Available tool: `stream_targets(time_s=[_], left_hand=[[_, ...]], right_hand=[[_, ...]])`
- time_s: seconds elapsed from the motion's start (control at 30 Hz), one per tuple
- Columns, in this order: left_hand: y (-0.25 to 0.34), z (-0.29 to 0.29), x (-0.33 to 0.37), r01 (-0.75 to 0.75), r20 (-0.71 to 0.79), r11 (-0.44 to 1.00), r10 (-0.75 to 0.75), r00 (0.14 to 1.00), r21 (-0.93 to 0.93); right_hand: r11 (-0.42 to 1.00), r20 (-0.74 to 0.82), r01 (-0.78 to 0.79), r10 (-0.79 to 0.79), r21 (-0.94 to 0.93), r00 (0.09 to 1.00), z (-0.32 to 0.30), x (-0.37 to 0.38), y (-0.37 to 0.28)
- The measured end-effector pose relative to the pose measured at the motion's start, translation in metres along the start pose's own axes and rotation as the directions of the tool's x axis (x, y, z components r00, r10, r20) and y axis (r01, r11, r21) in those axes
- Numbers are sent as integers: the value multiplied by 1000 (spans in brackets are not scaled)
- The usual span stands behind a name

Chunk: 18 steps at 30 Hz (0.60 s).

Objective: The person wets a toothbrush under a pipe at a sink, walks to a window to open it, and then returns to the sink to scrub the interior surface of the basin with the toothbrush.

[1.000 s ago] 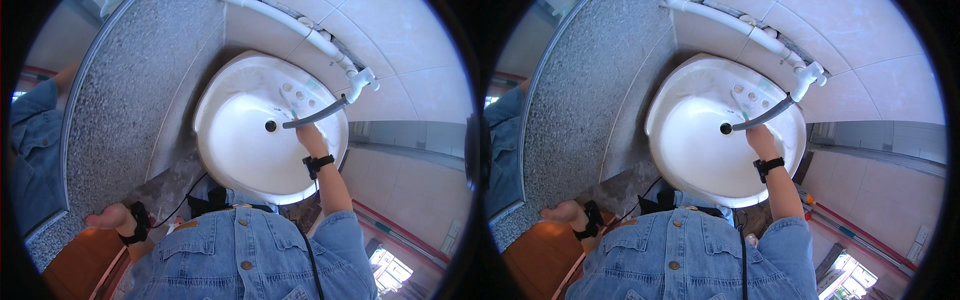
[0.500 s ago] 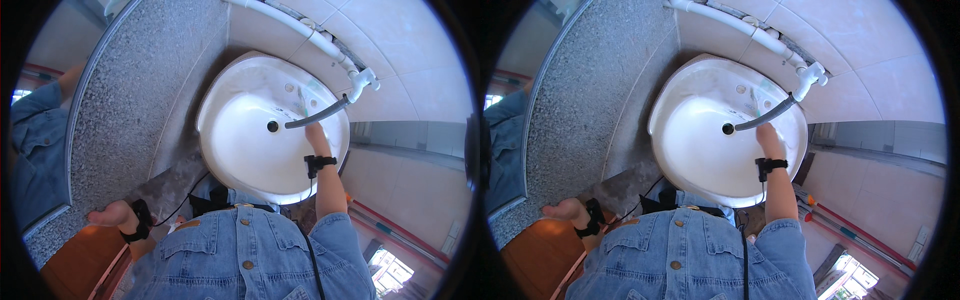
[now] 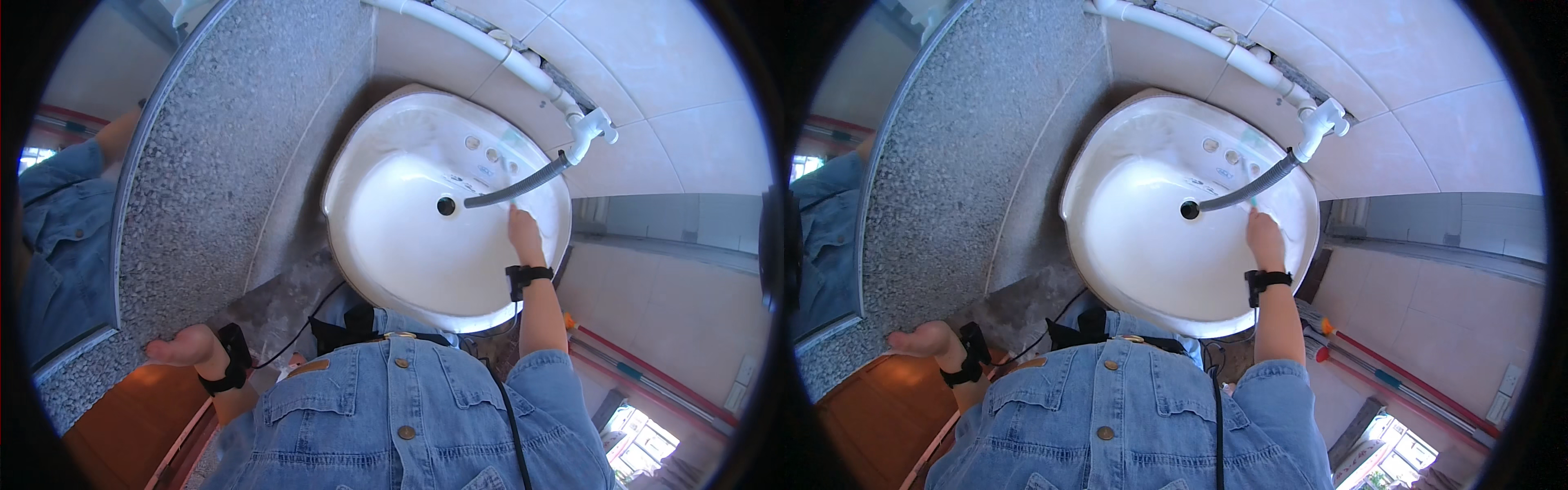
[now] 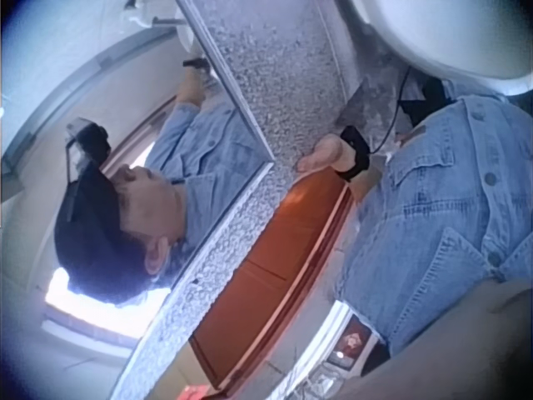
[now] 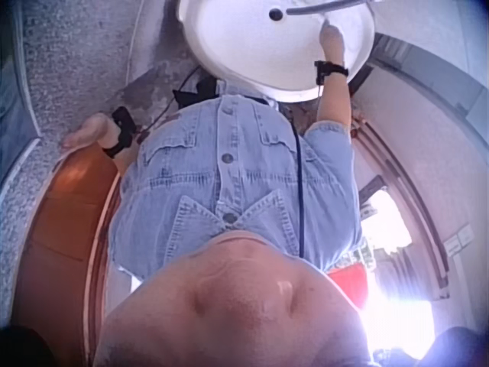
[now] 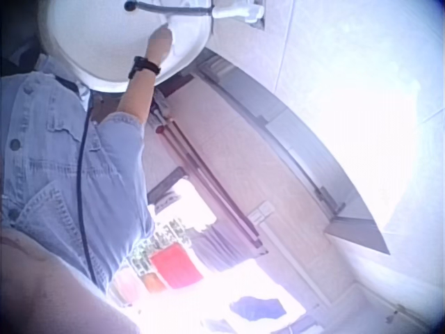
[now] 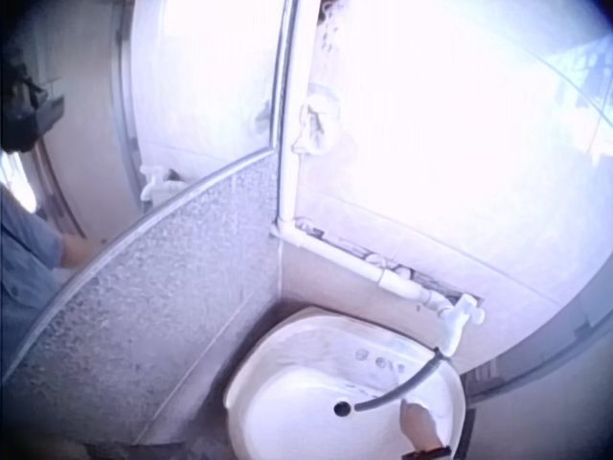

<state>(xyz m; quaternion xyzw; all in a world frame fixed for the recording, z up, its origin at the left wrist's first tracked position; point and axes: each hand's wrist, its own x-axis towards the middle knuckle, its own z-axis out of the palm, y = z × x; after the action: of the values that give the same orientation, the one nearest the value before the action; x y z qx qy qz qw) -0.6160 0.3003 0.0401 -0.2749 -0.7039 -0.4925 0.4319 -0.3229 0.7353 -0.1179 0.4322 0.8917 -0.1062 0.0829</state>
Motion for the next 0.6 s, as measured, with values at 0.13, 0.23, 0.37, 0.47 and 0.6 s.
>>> stream_targets(time_s=[0.13,0.23,0.37,0.47,0.6], left_hand=[[4,7,1,26,-53,997,-30,998,-79],[3,11,4,-8,-76,997,2,997,-76],[-6,1,1,-31,-76,999,28,997,-41],[-3,7,0,-42,-124,999,38,992,-31],[-12,-2,-7,68,-174,997,-75,982,-47]], right_hand=[[982,-31,-174,177,75,984,16,9,19],[983,-144,160,-145,94,979,18,12,-14],[987,-60,4,6,159,998,2,12,-27],[985,46,-151,147,82,988,-8,20,19],[971,53,-228,225,67,973,13,5,51]])
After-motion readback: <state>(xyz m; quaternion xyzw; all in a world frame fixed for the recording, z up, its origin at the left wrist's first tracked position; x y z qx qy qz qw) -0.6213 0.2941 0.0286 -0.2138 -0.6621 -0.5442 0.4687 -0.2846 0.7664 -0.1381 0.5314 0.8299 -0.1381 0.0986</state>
